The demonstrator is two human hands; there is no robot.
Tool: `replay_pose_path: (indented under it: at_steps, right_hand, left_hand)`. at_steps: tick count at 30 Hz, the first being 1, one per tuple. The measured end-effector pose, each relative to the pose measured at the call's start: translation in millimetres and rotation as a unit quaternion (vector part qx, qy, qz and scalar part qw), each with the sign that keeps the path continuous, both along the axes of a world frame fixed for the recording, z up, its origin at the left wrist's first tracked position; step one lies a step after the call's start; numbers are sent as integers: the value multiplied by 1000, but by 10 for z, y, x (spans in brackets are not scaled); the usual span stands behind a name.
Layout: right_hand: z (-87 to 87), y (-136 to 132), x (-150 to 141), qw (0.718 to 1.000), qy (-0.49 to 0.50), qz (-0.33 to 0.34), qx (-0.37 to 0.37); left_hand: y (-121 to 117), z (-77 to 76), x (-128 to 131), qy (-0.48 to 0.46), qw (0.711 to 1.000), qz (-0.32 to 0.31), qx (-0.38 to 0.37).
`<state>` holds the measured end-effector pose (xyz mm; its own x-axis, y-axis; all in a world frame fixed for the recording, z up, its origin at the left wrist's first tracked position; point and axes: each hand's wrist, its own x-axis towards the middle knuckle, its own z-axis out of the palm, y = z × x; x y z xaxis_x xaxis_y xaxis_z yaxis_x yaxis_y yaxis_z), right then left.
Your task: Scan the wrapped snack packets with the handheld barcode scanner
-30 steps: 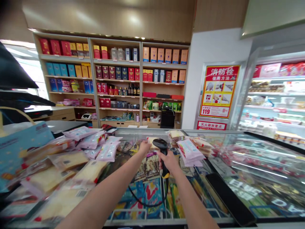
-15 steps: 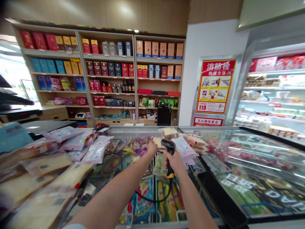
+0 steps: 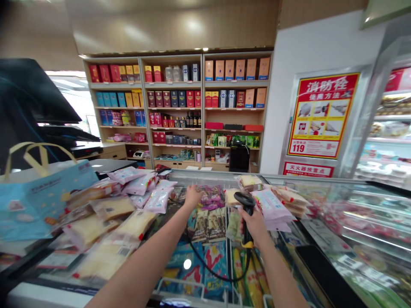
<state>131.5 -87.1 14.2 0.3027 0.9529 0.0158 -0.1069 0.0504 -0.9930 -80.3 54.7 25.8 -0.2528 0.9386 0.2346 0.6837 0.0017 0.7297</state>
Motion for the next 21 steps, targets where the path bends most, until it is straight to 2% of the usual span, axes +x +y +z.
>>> replay_pose_path:
  at_steps: [4, 6, 9, 12, 15, 21]
  right_hand:
    - [132, 9, -255, 999, -18, 37, -7]
    - [186, 34, -434, 998, -25, 61, -16]
    - [225, 100, -758, 996, -17, 84, -18]
    - [198, 183, -1073, 994, -1, 106, -12]
    - [100, 258, -1264, 991, -6, 132, -10]
    - [-110, 284, -1247, 983, -51, 175, -2]
  left_hand:
    - [-27, 156, -832, -15, 997, 71, 32]
    - [-73, 186, -1170, 6, 994, 105, 3]
    - [-143, 139, -1529, 30, 988, 132, -75]
    - [-158, 38, -1688, 57, 984, 137, -99]
    - [-103, -30, -1702, 85, 981, 142, -105]
    - [88, -86, -1697, 58, 985, 75, -143]
